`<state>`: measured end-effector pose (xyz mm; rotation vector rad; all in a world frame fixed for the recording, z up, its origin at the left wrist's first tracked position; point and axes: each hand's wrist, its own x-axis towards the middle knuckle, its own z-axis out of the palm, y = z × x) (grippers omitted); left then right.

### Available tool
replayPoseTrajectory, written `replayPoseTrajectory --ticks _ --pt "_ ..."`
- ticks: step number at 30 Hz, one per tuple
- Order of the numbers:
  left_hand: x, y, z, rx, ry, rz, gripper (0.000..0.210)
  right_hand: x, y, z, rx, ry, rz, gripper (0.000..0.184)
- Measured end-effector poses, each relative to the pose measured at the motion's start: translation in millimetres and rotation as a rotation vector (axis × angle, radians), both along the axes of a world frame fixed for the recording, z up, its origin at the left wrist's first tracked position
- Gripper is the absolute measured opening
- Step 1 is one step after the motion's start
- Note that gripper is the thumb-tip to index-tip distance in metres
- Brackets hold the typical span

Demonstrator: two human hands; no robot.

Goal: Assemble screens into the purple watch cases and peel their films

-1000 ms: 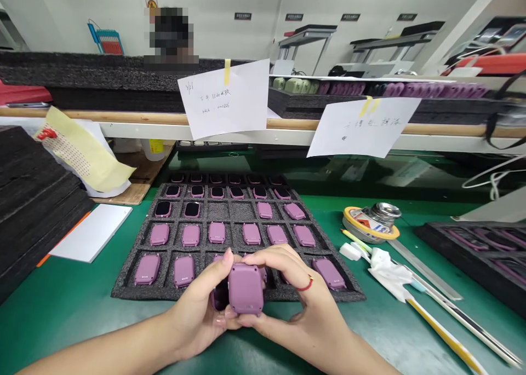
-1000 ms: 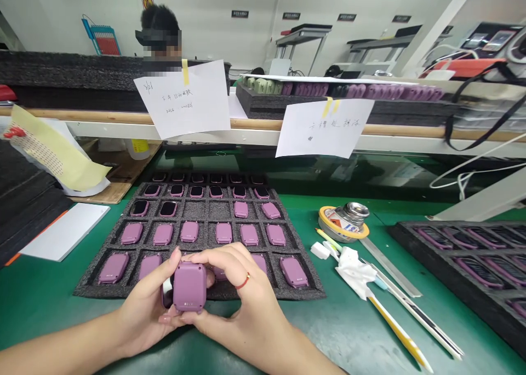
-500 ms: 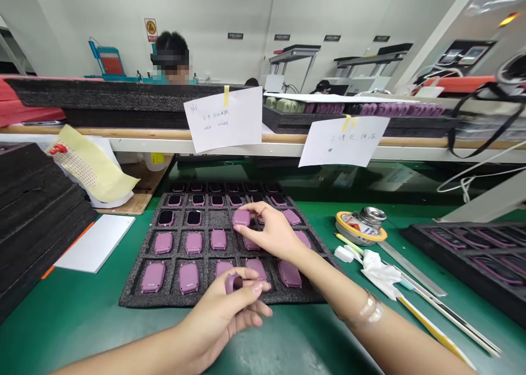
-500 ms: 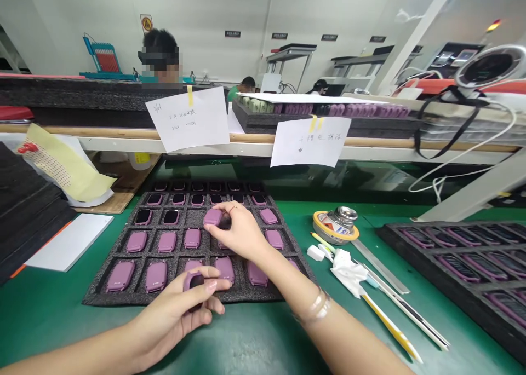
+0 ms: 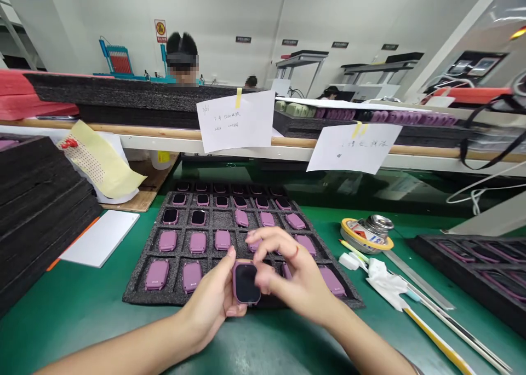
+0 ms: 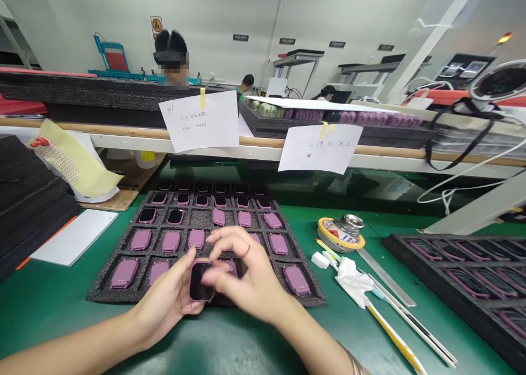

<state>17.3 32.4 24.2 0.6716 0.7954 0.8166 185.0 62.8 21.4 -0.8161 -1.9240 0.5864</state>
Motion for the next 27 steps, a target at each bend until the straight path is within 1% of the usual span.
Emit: replayPoseTrajectory --ticks 2,3,4,6,8,12,15,16,18,20,22,24,27 --pt "-1 2 -0.6 -0.027 -0.084 0.022 0.055 2 -16 0.2 0.065 -0.014 0.082 0.032" --pt "-1 2 -0.9 -0.041 -0.121 0.025 0.051 1 -21 -0.6 0.081 -0.039 0.087 0.032" --pt "-1 3 -1.2 -0.057 -0.157 0.022 0.047 1 -25 -1.5 0.087 -0.062 0.081 0.028" --pt "-1 3 -2.0 -0.081 -0.207 0.021 0.044 -2 -28 -2.3 0.078 -0.070 0.053 0.015" --pt "-1 3 -3.0 -0.088 -0.214 0.003 0.044 -5 -30 -1.5 0.072 -0.047 0.025 0.009" --pt "0 2 -4.7 -0.071 -0.204 -0.034 0.045 -7 -33 1.9 0.146 0.054 -0.058 0.008" --pt "0 -1 -4.0 -0.065 -0.218 -0.055 0.045 -5 -35 3.4 0.185 0.212 -0.150 0.009" --pt "1 -1 -3.3 -0.069 -0.217 -0.059 0.045 -3 -34 3.4 0.164 0.283 -0.187 0.011" --pt "1 -2 -1.7 -0.079 -0.210 -0.056 0.046 -1 -32 2.8 0.053 0.441 -0.229 0.018" --pt "2 -2 -0.5 -0.083 -0.199 -0.047 0.047 1 -27 1.3 -0.100 0.586 -0.231 0.020" --pt "1 -2 0.0 -0.080 -0.194 -0.039 0.048 1 -23 -0.5 -0.193 0.678 -0.211 0.018" --pt "0 -3 0.2 -0.080 -0.197 -0.037 0.047 0 -21 -2.1 -0.204 0.687 -0.195 0.014" --pt "-2 -6 1.3 -0.089 -0.214 -0.046 0.046 -1 -22 -3.1 -0.156 0.609 -0.155 0.013"
